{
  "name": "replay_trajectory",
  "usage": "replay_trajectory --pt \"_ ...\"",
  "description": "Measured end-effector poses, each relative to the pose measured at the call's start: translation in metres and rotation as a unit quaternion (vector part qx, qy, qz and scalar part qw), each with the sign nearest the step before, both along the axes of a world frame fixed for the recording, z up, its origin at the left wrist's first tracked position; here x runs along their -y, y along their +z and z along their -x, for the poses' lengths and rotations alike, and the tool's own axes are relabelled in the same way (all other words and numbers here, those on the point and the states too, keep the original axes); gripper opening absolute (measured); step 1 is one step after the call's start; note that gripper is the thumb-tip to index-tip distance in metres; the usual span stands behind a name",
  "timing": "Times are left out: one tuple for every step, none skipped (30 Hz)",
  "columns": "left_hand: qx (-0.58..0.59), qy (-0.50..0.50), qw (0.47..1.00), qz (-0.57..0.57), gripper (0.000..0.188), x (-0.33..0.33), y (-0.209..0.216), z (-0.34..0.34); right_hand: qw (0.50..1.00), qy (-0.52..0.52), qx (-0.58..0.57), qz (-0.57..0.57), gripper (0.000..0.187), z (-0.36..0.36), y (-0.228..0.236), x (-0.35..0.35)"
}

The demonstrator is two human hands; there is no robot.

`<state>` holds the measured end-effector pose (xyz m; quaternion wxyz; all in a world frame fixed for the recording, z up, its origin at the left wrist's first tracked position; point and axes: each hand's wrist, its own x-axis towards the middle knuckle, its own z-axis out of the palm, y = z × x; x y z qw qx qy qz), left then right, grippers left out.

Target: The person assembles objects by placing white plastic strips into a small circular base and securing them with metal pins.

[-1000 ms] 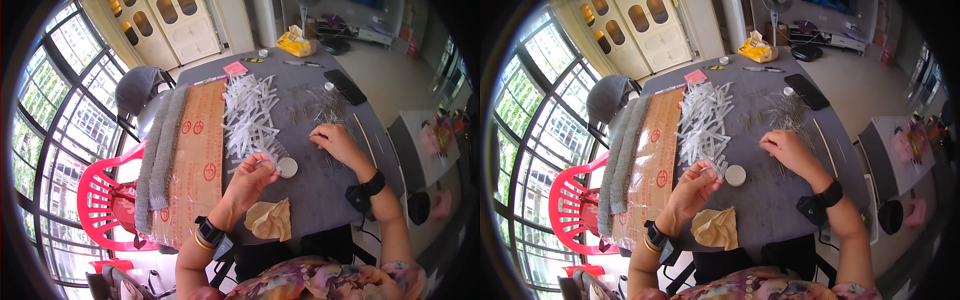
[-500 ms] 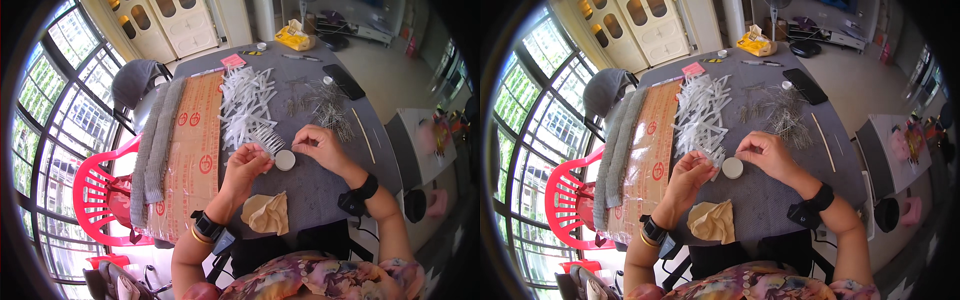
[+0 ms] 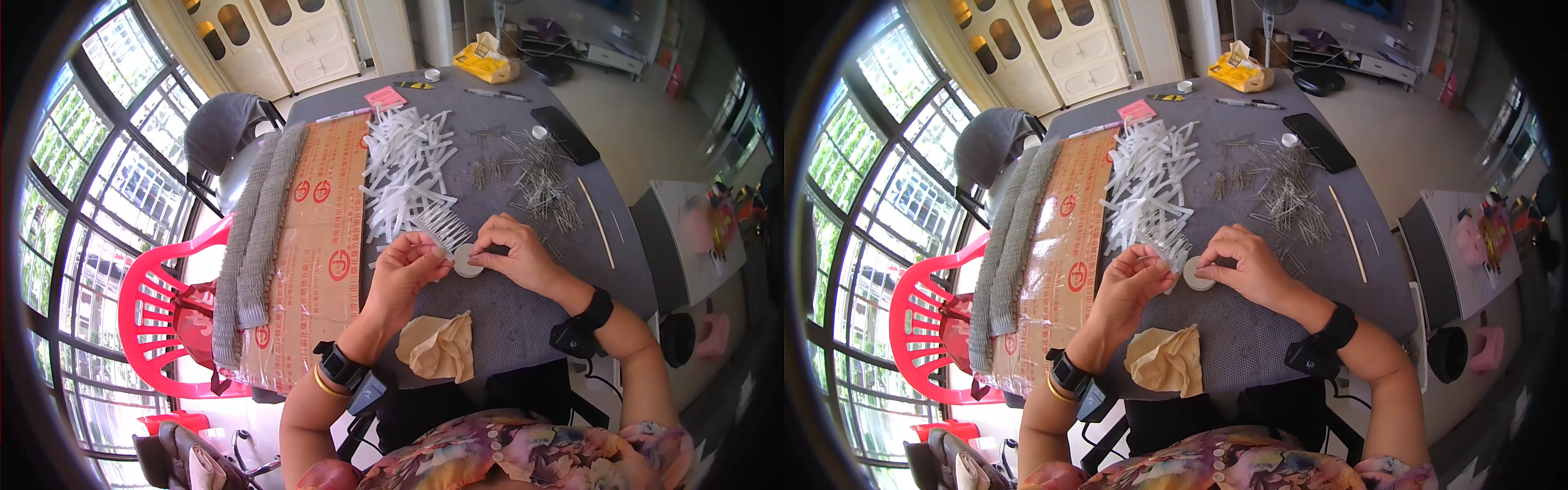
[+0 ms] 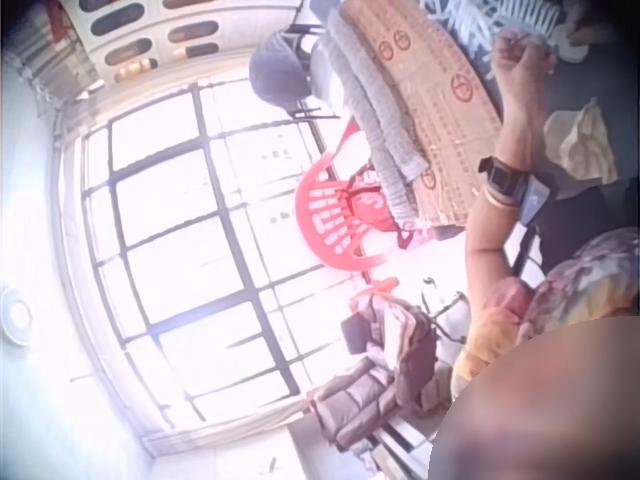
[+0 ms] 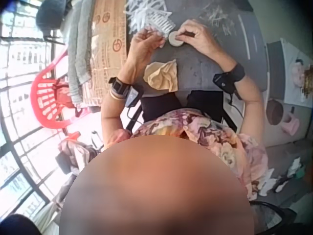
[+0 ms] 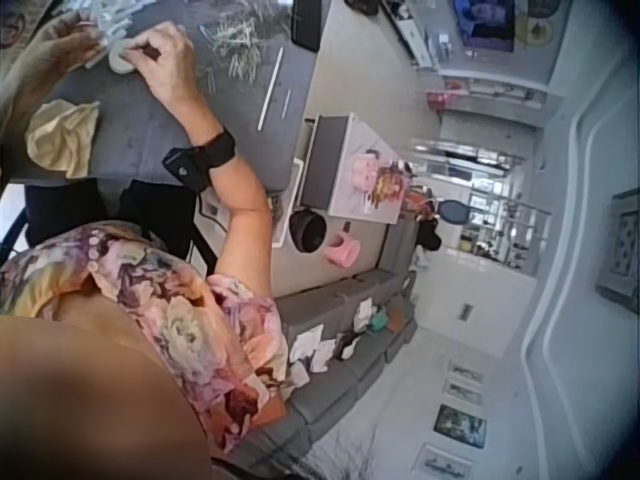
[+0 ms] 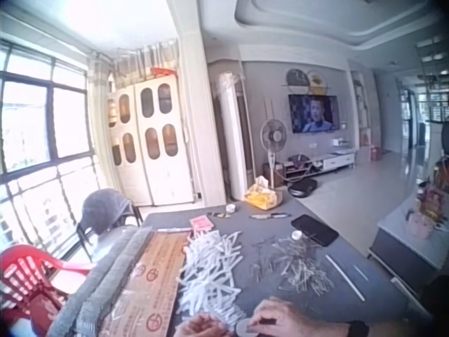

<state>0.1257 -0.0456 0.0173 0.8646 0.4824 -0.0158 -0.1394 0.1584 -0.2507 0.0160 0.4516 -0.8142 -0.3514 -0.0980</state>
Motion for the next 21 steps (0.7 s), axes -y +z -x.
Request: replay_trajectory --pt "0.001 0.001 1.0 0.001 0.013 0.0 0.0 0.0 1.0 -0.002 -0.008 -0.007 0.013 0.0 -0.001 0.0" --pt "-0.001 -0.001 1.0 0.001 0.013 0.0 0.0 0.0 1.0 -0.001 -0.007 -0.006 0.013 -0.001 -0.001 0.0" --pt "-0.003 -0.002 1.0 0.001 0.012 0.001 0.0 0.0 1.0 -0.004 -0.004 -0.006 0.013 0.0 -0.002 0.0" --pt "-0.003 -0.001 1.0 0.001 0.012 0.001 0.0 0.0 1.0 -0.008 -0.001 -0.006 0.013 0.0 -0.002 0.0" --pt "-0.005 -0.003 1.0 0.003 0.012 0.001 0.0 -0.001 1.0 -0.007 -0.001 -0.006 0.013 0.0 -0.002 0.0" --pt "-0.007 -0.006 1.0 0.004 0.012 0.001 0.0 -0.001 1.0 -0.012 0.002 -0.016 0.012 0.0 -0.002 0.001" --pt "-0.006 -0.004 1.0 0.004 0.012 0.001 0.001 0.0 1.0 -0.014 0.004 -0.026 0.012 -0.001 -0.002 0.0" --pt "-0.008 -0.002 1.0 0.004 0.011 0.001 0.002 0.0 1.0 -0.013 0.004 -0.026 0.012 0.0 0.0 0.0" --pt "-0.01 -0.001 1.0 0.005 0.011 0.001 0.003 0.001 0.995 -0.007 -0.07 -0.065 0.01 0.002 0.005 0.001" --pt "-0.009 0.0 1.0 0.005 0.011 0.001 0.003 0.001 0.984 0.0 -0.143 -0.104 0.009 0.003 0.008 0.001" --pt "-0.009 -0.002 1.0 0.004 0.011 0.001 0.002 0.001 0.984 0.0 -0.142 -0.104 0.009 0.002 0.006 0.001" --pt "-0.008 -0.004 1.0 0.002 0.011 0.001 0.002 0.001 0.963 0.007 -0.219 -0.156 0.008 0.001 0.004 0.002" --pt "-0.007 -0.005 1.0 0.002 0.011 0.001 0.002 0.001 0.933 0.014 -0.293 -0.208 0.008 0.0 0.002 0.003" --pt "-0.009 -0.005 1.0 -0.001 0.011 0.001 0.003 0.001 0.933 0.014 -0.292 -0.208 0.008 0.001 0.003 0.002" --pt "-0.011 -0.005 1.0 -0.004 0.011 0.002 0.003 0.001 0.921 0.023 -0.305 -0.241 0.009 0.002 0.005 0.001" --pt "-0.01 -0.004 1.0 -0.004 0.011 0.002 0.001 0.001 0.908 0.032 -0.318 -0.273 0.01 0.002 0.007 0.0" --pt "-0.003 -0.001 1.0 -0.005 0.011 0.002 0.0 0.001 0.908 0.033 -0.317 -0.272 0.01 0.004 0.009 0.0" --pt "0.003 0.003 1.0 -0.005 0.01 0.002 -0.001 0.001 0.912 0.027 -0.319 -0.256 0.01 0.007 0.012 0.0" --pt "0.005 0.005 1.0 -0.006 0.01 0.003 -0.001 0.001 0.916 0.021 -0.321 -0.24 0.011 0.009 0.015 0.0" --pt "0.013 0.005 1.0 -0.012 0.01 0.003 -0.001 0.002 0.916 0.024 -0.321 -0.239 0.011 0.012 0.016 -0.001" --pt "0.021 0.005 1.0 -0.018 0.01 0.003 0.0 0.002 0.934 0.014 -0.292 -0.207 0.011 0.014 0.017 -0.001"
